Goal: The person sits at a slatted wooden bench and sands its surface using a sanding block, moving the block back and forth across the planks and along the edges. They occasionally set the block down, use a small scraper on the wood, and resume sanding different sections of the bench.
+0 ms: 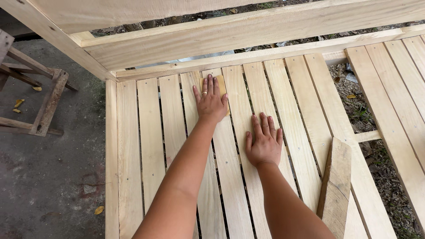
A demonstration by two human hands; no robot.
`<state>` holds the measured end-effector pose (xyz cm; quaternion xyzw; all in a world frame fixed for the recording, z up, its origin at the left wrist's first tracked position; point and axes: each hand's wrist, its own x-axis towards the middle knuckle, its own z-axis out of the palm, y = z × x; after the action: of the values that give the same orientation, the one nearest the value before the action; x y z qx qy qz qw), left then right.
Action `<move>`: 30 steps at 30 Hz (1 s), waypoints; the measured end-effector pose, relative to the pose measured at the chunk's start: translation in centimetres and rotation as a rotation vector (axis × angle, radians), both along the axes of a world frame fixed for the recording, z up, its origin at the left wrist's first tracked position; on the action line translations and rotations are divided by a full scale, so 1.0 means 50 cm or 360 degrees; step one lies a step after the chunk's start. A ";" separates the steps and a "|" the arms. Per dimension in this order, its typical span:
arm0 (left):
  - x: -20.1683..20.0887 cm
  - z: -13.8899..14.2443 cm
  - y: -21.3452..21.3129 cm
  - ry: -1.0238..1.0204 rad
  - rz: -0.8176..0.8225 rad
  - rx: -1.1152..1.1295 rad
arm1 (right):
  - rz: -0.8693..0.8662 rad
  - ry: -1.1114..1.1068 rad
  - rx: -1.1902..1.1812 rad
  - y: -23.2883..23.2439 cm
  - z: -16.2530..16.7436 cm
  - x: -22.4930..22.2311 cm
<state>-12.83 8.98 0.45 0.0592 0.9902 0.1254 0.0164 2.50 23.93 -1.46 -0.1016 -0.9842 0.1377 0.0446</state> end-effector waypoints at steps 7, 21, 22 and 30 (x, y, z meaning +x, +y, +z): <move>0.327 -0.034 -0.033 -0.0170 -0.0285 -0.0010 | 0.0008 0.0004 0.0007 -0.002 -0.010 -0.002; 0.032 0.005 0.004 -0.0118 -0.0068 -0.0092 | -0.0001 0.0032 0.0015 -0.002 -0.016 0.003; -0.007 0.014 0.002 -0.0122 -0.0075 -0.0106 | 0.0000 0.0043 0.0025 -0.002 -0.016 0.003; 0.052 0.011 -0.017 -0.0079 -0.0223 -0.0079 | 0.0003 0.0015 -0.0010 -0.008 -0.010 0.002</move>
<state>-10.22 8.14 1.01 0.1248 0.9857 0.1007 0.0513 2.58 23.55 -1.98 -0.1002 -0.9837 0.1414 0.0488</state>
